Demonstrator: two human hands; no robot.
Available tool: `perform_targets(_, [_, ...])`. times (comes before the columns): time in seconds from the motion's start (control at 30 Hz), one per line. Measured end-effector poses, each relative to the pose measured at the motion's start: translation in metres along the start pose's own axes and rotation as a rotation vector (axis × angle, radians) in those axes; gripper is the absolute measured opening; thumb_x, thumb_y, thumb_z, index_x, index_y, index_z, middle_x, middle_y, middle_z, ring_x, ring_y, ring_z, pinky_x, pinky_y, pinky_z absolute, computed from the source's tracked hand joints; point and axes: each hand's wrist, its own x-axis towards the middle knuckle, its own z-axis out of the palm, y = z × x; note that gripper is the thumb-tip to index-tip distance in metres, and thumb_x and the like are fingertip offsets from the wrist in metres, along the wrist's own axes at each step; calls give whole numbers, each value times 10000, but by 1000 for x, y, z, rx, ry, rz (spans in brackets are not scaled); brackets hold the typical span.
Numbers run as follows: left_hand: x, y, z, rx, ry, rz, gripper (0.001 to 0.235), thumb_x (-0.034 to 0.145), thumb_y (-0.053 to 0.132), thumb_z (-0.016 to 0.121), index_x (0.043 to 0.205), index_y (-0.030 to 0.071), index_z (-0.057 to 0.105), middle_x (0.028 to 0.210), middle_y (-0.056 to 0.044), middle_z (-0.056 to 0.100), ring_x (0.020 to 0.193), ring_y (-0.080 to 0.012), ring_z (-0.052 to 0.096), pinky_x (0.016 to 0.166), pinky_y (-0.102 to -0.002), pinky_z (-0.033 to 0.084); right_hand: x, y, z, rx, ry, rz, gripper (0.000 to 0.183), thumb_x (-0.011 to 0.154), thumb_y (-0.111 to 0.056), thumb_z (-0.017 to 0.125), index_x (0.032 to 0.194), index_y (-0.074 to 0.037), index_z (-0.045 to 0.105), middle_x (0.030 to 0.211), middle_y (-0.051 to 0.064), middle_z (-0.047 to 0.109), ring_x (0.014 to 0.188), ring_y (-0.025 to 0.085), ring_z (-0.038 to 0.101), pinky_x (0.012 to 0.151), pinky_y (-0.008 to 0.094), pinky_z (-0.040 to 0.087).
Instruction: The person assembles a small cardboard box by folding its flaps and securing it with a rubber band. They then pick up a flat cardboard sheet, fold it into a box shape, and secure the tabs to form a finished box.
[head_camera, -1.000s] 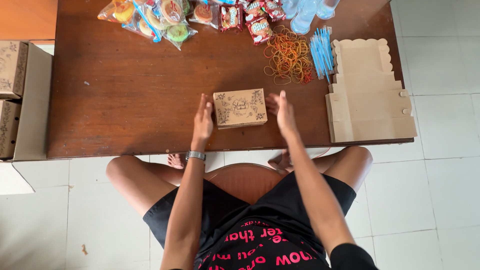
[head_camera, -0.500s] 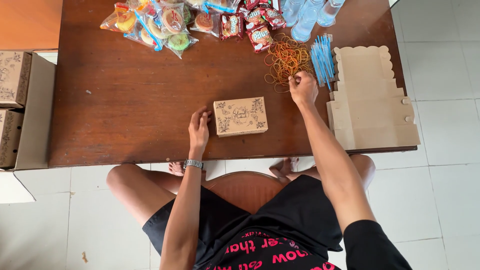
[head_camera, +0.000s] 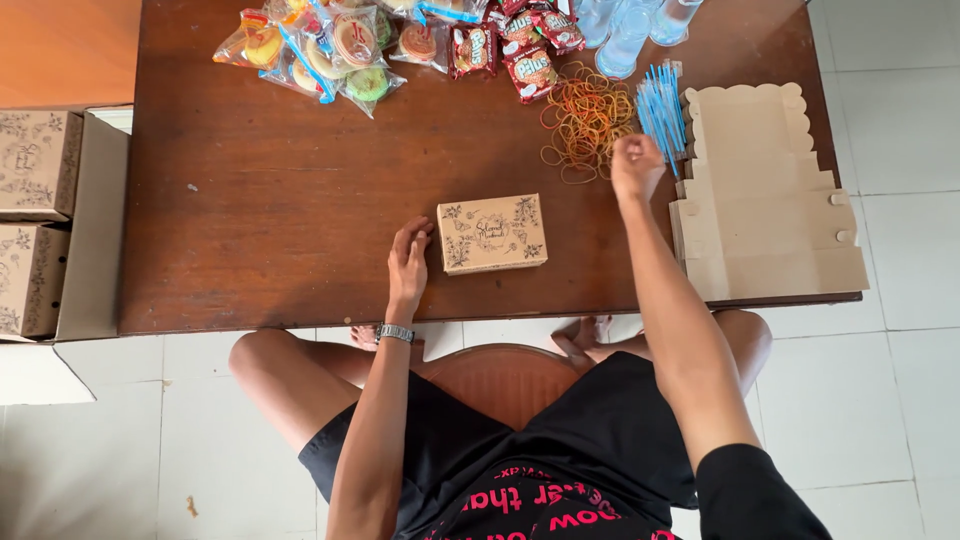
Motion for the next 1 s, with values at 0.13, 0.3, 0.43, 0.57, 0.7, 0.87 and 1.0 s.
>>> perform_targets(0.13, [-1, -2, 0, -9, 11, 9, 351, 1050, 144, 423, 1292, -9, 626, 1221, -253, 636, 1173, -384, 653, 1007, -437, 571, -3, -49, -53, 410, -107, 175, 151, 823, -333, 774, 876, -201, 724, 865, -1, 754, 846, 148, 730, 652, 249, 573])
perform_targets(0.3, [0, -6, 3, 326, 136, 245, 276, 1049, 124, 491, 1292, 65, 609, 1150, -186, 589, 1117, -378, 660, 916, -466, 599, -4, -68, -95, 686, -129, 276, 117, 780, -222, 731, 796, -121, 675, 825, 68, 771, 776, 148, 752, 610, 232, 585])
perform_targets(0.43, [-21, 66, 41, 254, 126, 370, 312, 1027, 86, 450, 1282, 58, 627, 1161, -171, 576, 1102, -318, 636, 964, -445, 558, -51, -112, -130, 800, -293, 280, 92, 773, -100, 685, 757, -74, 598, 749, 132, 710, 651, 184, 706, 606, 267, 593])
perform_targets(0.57, [-34, 111, 85, 91, -317, 386, 470, 975, 265, 632, 1406, 90, 562, 1267, -174, 622, 1254, -365, 599, 1000, -457, 556, -123, -149, -152, 685, -596, 106, 26, 836, -50, 663, 821, -44, 643, 826, 179, 740, 679, 209, 722, 666, 288, 564])
perform_targets(0.7, [-41, 94, 117, 95, -537, 255, 169, 908, 137, 717, 1072, 156, 754, 845, -55, 741, 840, -234, 757, 762, -328, 635, -177, -111, -139, 725, -602, 166, 49, 857, -5, 653, 897, -3, 681, 815, 175, 738, 660, 188, 710, 677, 296, 564])
perform_targets(0.87, [-47, 79, 112, 64, -576, 8, 188, 895, 112, 660, 1055, 120, 758, 695, -70, 688, 653, -131, 637, 626, -279, 566, -207, -113, -145, 1167, -442, 618, 27, 896, -69, 628, 876, -60, 614, 806, 128, 694, 818, 246, 730, 781, 351, 612])
perform_targets(1.0, [-50, 68, 118, -284, -474, -99, 227, 909, -7, 538, 1078, 69, 668, 688, -77, 677, 685, -144, 659, 722, -280, 532, -208, -109, -141, 1447, -457, 890, 126, 860, -140, 605, 790, -142, 500, 648, -47, 417, 726, 163, 522, 889, 403, 567])
